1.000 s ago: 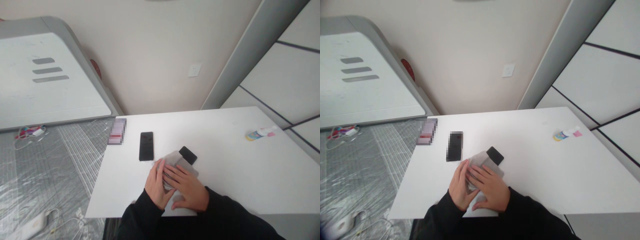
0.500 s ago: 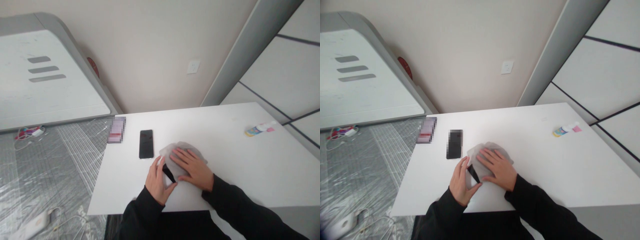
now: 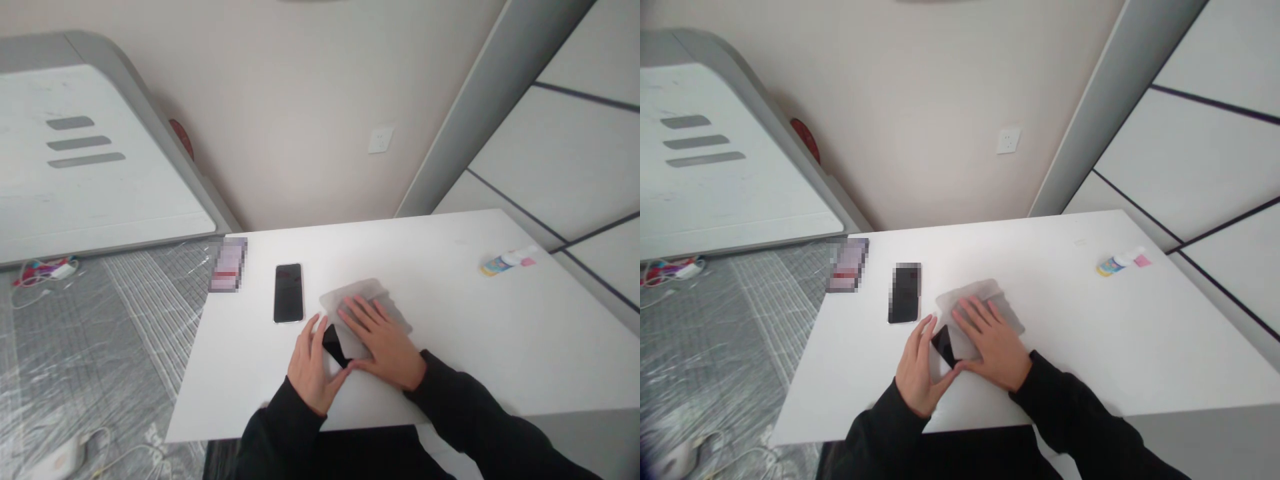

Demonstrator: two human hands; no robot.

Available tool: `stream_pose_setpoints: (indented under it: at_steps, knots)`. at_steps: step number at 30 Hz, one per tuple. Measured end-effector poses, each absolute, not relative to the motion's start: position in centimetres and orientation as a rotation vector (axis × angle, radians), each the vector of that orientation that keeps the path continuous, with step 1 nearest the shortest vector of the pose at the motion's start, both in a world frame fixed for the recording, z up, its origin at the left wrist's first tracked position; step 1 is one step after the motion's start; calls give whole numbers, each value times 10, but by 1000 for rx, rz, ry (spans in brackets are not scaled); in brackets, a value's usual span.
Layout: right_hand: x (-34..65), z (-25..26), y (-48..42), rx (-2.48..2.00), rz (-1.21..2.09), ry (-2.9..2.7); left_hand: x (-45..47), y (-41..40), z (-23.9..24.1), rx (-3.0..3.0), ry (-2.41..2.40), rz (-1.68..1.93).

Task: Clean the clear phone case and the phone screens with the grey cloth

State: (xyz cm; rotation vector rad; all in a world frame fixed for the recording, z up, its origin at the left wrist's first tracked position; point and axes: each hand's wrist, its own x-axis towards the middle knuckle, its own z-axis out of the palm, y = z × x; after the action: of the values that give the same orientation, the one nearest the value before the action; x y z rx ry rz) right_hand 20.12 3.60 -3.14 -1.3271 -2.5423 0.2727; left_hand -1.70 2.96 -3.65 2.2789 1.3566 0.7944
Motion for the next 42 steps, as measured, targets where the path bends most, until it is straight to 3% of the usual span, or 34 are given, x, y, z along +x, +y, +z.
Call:
stream_pose_setpoints:
  at_steps: [4, 11, 17, 22, 28, 42]
  knots:
    - [187, -29, 31, -1093, 382, -2657, -17, 29, -37, 2305, 1351, 805]
    - [203, -35, 47, -1370, 278, -2516, -15, 29, -38, 2304, 1406, 832]
    - [193, -31, 28, -1099, 397, -2639, -18, 29, -41, 2295, 1385, 794]
    - [209, -35, 46, -1382, 314, -2496, -16, 30, -41, 2305, 1397, 809]
    - [205, -33, 39, -1112, 342, -2618, -13, 30, -42, 2325, 1390, 825]
    - [234, -38, 50, -1250, 227, -2483, -9, 29, -41, 2325, 1417, 858]
